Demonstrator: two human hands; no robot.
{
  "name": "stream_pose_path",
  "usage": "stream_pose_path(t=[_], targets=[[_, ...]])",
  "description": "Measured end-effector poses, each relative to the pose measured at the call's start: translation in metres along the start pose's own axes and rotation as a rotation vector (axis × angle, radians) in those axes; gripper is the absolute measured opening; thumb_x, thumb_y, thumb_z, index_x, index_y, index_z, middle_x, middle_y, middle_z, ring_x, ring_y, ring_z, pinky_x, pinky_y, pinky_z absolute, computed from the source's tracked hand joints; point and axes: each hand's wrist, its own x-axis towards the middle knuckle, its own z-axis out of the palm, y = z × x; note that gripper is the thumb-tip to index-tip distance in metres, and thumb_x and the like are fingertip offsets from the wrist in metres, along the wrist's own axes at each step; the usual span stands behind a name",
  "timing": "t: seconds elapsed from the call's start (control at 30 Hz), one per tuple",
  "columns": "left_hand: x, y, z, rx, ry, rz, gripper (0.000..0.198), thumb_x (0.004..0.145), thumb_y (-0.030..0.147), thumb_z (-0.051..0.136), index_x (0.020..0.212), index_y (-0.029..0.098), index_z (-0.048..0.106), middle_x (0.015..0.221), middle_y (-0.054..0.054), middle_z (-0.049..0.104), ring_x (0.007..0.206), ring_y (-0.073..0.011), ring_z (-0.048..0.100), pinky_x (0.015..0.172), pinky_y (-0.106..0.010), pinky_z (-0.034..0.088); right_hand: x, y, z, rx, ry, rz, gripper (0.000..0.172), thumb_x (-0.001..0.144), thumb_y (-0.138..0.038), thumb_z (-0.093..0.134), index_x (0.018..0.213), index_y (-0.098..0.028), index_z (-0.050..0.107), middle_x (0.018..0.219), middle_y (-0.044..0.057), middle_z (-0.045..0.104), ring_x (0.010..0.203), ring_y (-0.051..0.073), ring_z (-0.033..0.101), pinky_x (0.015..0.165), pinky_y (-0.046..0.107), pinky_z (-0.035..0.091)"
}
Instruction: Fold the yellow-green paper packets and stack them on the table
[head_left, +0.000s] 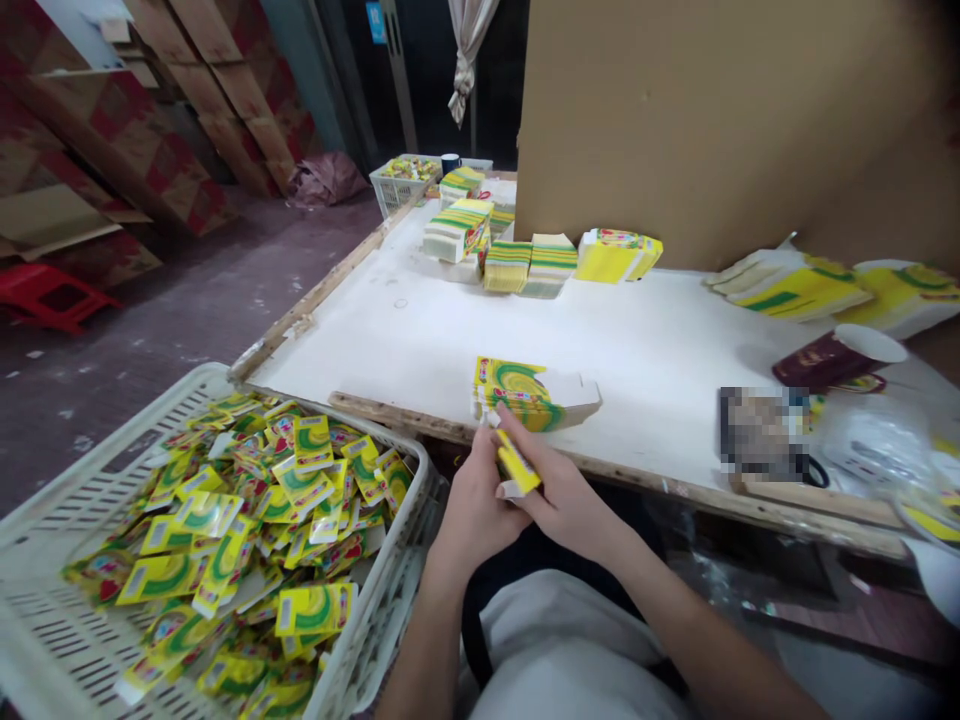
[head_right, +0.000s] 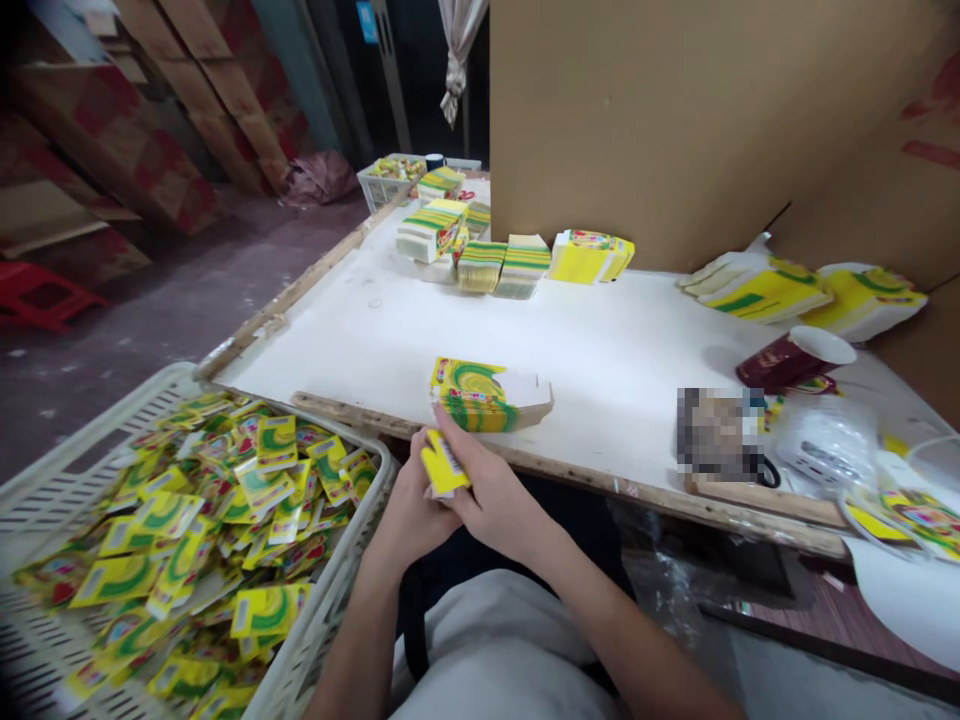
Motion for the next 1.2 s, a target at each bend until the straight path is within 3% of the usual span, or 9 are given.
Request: stream_pose_path(t=[0.13,0.27,0.4,0.53,0.67,0.73,0.83,1.03,1.2], targets=[[0.001,-0.007,0.004,0.078,0.138,0.004,0.073,0.065,0.015,0.063,0.127,0.019,0.025,0.12,-0.015,0.044,0.107,-0.0249,0.051,0.087,-0.038,0.043,0.003,0.008,-0.004,-0.168,0.067,-0.088,0.059,0.08,-0.002,0.037,0.134,-0.026,0.041,0.137,0.005,0.045,0.128,0.019,0.039,0.107,0.042,0.03],[0.007,-0.006,-0.004,0.287,0.182,-0.057,0.053,0.064,0.018,0.064,0.112,0.019,0.043,0.105,-0.009,0.051,0.101,-0.0262,0.05,0.087,-0.042,0.041,0.007,0.015,-0.013,-0.205,0.26,-0.03,0.057,0.082,-0.008,0.043,0.137,-0.024,0.036,0.137,0.008,0.045,0.127,0.021,0.04,0.106,0.043,0.033],[0.009,-0.006,-0.019,0.347,0.169,-0.013,0.049,0.059,0.02,0.068,0.105,0.021,0.05,0.098,-0.007,0.057,0.095,-0.0255,0.052,0.084,-0.039,0.043,0.003,0.013,-0.019,-0.371,0.025,-0.078,0.065,0.079,-0.008,0.05,0.139,-0.023,0.03,0.146,0.009,0.029,0.135,0.026,0.024,0.106,0.046,0.031],[0.007,-0.004,-0.027,0.323,0.103,0.013,0.048,0.06,0.025,0.069,0.106,0.022,0.053,0.1,-0.005,0.061,0.096,-0.0234,0.055,0.085,-0.036,0.044,0.003,0.01,-0.038,-0.368,-0.053,-0.098,0.043,0.08,-0.006,0.048,0.117,-0.025,0.059,0.14,0.009,0.039,0.128,0.025,0.038,0.1,0.041,0.04],[0.005,0.003,-0.026,0.278,0.041,0.026,0.049,0.061,0.028,0.07,0.107,0.022,0.055,0.104,-0.005,0.061,0.096,-0.0205,0.057,0.086,-0.033,0.045,0.008,0.004,-0.058,-0.28,-0.244,-0.163,0.034,0.076,-0.018,0.063,0.108,-0.027,0.065,0.131,0.006,0.051,0.115,0.023,0.052,0.094,0.037,0.044],[0.005,0.005,-0.025,0.29,0.056,0.024,0.05,0.06,0.028,0.07,0.108,0.02,0.054,0.103,-0.005,0.061,0.096,-0.0207,0.057,0.086,-0.034,0.046,0.009,0.004,-0.054,-0.262,-0.209,-0.154,0.032,0.075,-0.022,0.065,0.107,-0.027,0.066,0.128,0.007,0.053,0.114,0.023,0.053,0.093,0.037,0.045],[0.005,0.004,-0.025,0.32,0.088,0.009,0.051,0.06,0.026,0.07,0.107,0.019,0.054,0.1,-0.006,0.061,0.095,-0.0212,0.057,0.085,-0.034,0.046,0.006,0.008,-0.036,-0.291,0.01,-0.091,0.028,0.076,-0.023,0.064,0.103,-0.023,0.069,0.132,0.012,0.048,0.122,0.029,0.045,0.098,0.042,0.04],[0.006,0.002,-0.028,0.32,0.076,-0.022,0.048,0.061,0.031,0.07,0.105,0.021,0.055,0.1,-0.005,0.062,0.094,-0.0207,0.057,0.085,-0.034,0.046,0.002,0.015,-0.032,-0.292,-0.172,-0.112,0.044,0.079,-0.017,0.057,0.122,-0.026,0.055,0.143,0.009,0.034,0.133,0.028,0.029,0.104,0.045,0.031],[0.007,0.002,-0.022,0.335,0.077,-0.035,0.048,0.062,0.032,0.069,0.106,0.018,0.054,0.099,-0.006,0.062,0.095,-0.0212,0.058,0.085,-0.034,0.046,0.001,0.013,-0.026,-0.296,-0.039,-0.067,0.043,0.082,-0.012,0.049,0.122,-0.024,0.055,0.14,0.009,0.038,0.133,0.028,0.028,0.103,0.045,0.033]])
